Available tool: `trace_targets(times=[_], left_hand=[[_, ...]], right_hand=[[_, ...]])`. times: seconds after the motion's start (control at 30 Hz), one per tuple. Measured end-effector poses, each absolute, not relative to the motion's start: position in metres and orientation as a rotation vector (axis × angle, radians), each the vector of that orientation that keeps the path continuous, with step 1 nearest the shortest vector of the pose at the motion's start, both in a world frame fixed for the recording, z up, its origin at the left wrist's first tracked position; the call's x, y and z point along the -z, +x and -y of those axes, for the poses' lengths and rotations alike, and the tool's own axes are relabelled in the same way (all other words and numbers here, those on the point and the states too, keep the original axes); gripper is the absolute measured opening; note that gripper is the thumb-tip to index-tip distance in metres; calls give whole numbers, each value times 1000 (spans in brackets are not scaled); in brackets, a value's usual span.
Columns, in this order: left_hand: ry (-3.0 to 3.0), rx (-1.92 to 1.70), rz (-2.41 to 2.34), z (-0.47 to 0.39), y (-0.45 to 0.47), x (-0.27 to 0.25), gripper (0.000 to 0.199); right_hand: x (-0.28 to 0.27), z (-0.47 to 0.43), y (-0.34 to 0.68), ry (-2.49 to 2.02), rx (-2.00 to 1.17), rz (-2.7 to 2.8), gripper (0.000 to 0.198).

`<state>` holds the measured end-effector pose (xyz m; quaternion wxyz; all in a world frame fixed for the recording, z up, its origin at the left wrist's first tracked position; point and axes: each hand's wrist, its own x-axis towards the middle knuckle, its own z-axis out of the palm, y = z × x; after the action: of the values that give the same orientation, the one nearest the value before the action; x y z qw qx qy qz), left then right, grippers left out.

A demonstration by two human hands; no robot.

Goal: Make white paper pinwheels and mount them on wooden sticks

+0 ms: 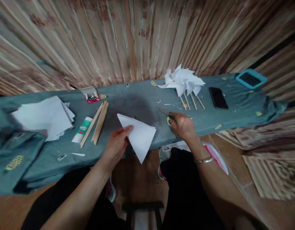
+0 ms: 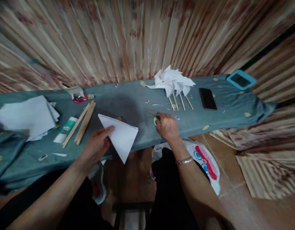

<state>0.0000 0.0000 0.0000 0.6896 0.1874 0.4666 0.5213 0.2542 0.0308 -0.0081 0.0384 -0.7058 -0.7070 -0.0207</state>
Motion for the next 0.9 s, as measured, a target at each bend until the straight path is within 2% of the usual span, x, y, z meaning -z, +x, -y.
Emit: trace_targets(times=[0.23, 0.37, 0.43, 0.5, 0.6, 0.67, 0.8, 0.9], left_hand=[[413, -1177, -1111, -1, -2, -2, 26], [408, -1151, -1132, 0, -3, -6, 28], [408, -1151, -1130, 0, -4, -7, 29], [407, -1152, -1126, 0, -5, -7, 30], [399, -1142, -1133, 0, -5, -7, 31], [391, -1138, -1144, 1, -4, -7, 31], [384, -1140, -1152, 1, -3, -8, 25], [382, -1129, -1150, 2, -4, -7, 20]], right_hand=[[11, -34, 254, -2123, 80, 2201, 31], [10, -30, 249, -2106, -34, 2066, 29], [10, -27, 248, -2028, -225, 1889, 26], [12, -26, 248, -1868, -568, 1666, 26], [16, -25, 249, -1625, -983, 1394, 39], [18, -25, 248, -1601, -954, 1375, 41], [20, -27, 243, -1757, -618, 1548, 29], [21, -29, 238, -1761, -643, 1523, 32]])
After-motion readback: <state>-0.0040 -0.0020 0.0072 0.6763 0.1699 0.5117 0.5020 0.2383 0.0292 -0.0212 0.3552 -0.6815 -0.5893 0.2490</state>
